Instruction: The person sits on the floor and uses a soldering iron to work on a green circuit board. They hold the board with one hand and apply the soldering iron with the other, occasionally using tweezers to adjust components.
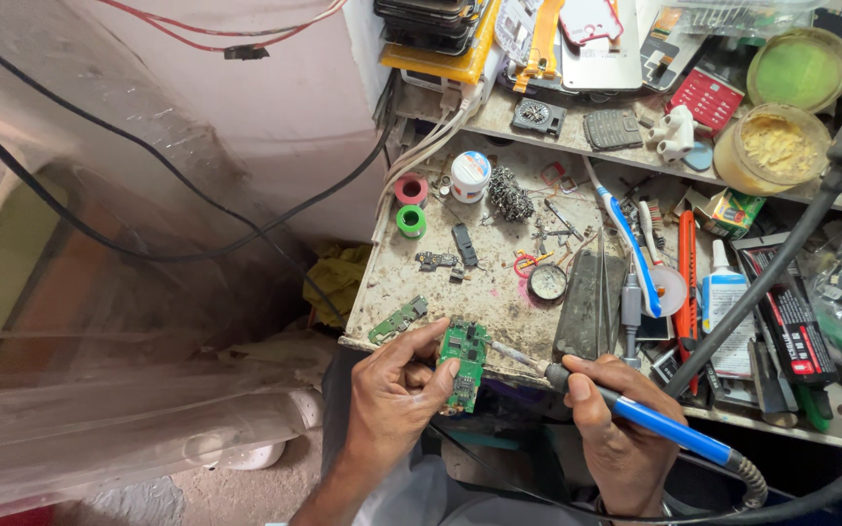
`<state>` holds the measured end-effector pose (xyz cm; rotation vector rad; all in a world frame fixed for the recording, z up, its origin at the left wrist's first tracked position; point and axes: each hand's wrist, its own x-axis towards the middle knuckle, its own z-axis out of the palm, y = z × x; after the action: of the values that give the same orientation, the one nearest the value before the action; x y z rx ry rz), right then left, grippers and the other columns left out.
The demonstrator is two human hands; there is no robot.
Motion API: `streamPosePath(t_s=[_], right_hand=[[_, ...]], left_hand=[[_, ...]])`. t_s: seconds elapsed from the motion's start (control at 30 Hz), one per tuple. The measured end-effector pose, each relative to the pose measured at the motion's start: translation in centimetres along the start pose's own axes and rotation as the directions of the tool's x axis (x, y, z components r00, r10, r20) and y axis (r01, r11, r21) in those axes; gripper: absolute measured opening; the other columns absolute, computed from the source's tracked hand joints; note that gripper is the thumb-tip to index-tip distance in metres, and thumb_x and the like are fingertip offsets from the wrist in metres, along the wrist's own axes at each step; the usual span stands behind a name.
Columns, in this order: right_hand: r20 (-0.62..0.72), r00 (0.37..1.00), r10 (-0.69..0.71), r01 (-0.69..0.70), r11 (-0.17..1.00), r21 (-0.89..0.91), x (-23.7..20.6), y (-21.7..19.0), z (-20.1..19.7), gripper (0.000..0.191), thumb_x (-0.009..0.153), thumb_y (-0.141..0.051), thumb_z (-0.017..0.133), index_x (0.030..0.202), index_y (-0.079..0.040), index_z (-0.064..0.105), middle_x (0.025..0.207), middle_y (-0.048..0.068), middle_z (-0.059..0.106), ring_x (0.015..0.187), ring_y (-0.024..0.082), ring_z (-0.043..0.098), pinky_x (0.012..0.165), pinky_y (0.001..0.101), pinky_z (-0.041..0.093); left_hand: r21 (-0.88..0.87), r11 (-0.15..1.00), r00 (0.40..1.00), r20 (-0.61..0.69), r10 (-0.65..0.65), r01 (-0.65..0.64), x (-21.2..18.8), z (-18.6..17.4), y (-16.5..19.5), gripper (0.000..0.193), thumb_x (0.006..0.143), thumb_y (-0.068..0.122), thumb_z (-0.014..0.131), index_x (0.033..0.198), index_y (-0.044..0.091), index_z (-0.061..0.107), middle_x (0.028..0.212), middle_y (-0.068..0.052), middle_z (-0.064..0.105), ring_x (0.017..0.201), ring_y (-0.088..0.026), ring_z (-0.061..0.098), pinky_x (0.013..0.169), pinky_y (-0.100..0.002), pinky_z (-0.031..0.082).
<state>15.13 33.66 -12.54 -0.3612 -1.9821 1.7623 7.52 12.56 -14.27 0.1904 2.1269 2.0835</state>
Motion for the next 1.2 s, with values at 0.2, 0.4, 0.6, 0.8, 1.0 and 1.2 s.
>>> streamPosePath(t_s=[0.2,0.4,0.6,0.8,1.0,1.2], right_hand=[[0.001,1.000,-0.014,0.014,1.000,0.028,0.04,0.08,0.09,0.019,0.090,-0.003,0.072,0.107,0.007,0.074,0.078,0.008,0.066,0.068,0.011,0.060,0.061,0.0212,0.043],[-0.001,1.000,0.006,-0.006,1.000,-0.020,0.05,-0.19,0.08,0.019,0.091,-0.004,0.072,0.106,0.006,0.074,0.077,0.009,0.067,0.067,0.011,0.060,0.060,0.0216,0.045],[-0.015,1.000,0.015,-0.016,0.999,-0.040,0.09,-0.51,0.21,0.019,0.091,-0.005,0.072,0.106,0.005,0.074,0.078,0.008,0.067,0.068,0.011,0.060,0.060,0.0214,0.045],[-0.013,1.000,0.009,-0.009,1.000,-0.030,0.08,-0.48,0.25,0.019,0.091,-0.005,0.072,0.106,0.006,0.074,0.078,0.008,0.067,0.068,0.011,0.060,0.061,0.0211,0.045],[-0.007,1.000,-0.005,0.005,0.999,-0.035,0.10,-0.38,0.21,0.019,0.091,-0.005,0.072,0.106,0.006,0.074,0.077,0.008,0.067,0.068,0.011,0.060,0.061,0.0210,0.044],[-0.007,1.000,-0.003,0.002,0.998,-0.069,0.11,-0.46,0.21,0.019,0.090,-0.006,0.073,0.106,0.005,0.075,0.075,0.007,0.066,0.066,0.010,0.058,0.058,0.0208,0.042]], left_hand=[[0.023,1.000,1.000,-0.004,-0.001,0.001,0.11,0.07,0.20,0.045,0.084,0.001,0.079,0.129,0.003,0.070,0.093,-0.004,0.071,0.065,0.000,0.063,0.055,-0.016,0.054],[0.012,1.000,1.000,0.020,-0.023,0.022,0.08,-0.09,0.48,0.045,0.085,0.002,0.079,0.130,0.002,0.069,0.096,-0.005,0.074,0.066,0.000,0.063,0.056,-0.016,0.054],[0.019,1.000,1.000,0.016,-0.020,0.020,0.26,-0.11,0.63,0.045,0.085,0.002,0.079,0.129,0.001,0.069,0.097,-0.005,0.073,0.065,0.000,0.063,0.055,-0.016,0.054],[0.038,0.999,1.000,0.017,-0.025,0.024,0.27,-0.18,0.79,0.045,0.085,0.003,0.079,0.129,0.001,0.069,0.096,-0.005,0.073,0.064,0.001,0.062,0.055,-0.016,0.053],[0.023,0.999,0.999,0.025,-0.035,0.034,0.30,-0.14,0.79,0.045,0.085,0.003,0.079,0.129,0.001,0.069,0.096,-0.004,0.073,0.065,0.001,0.062,0.056,-0.016,0.054],[0.004,0.999,0.998,0.030,-0.054,0.053,0.38,-0.09,0.69,0.046,0.085,0.003,0.079,0.130,0.001,0.068,0.095,-0.005,0.072,0.064,0.000,0.062,0.054,-0.016,0.054]])
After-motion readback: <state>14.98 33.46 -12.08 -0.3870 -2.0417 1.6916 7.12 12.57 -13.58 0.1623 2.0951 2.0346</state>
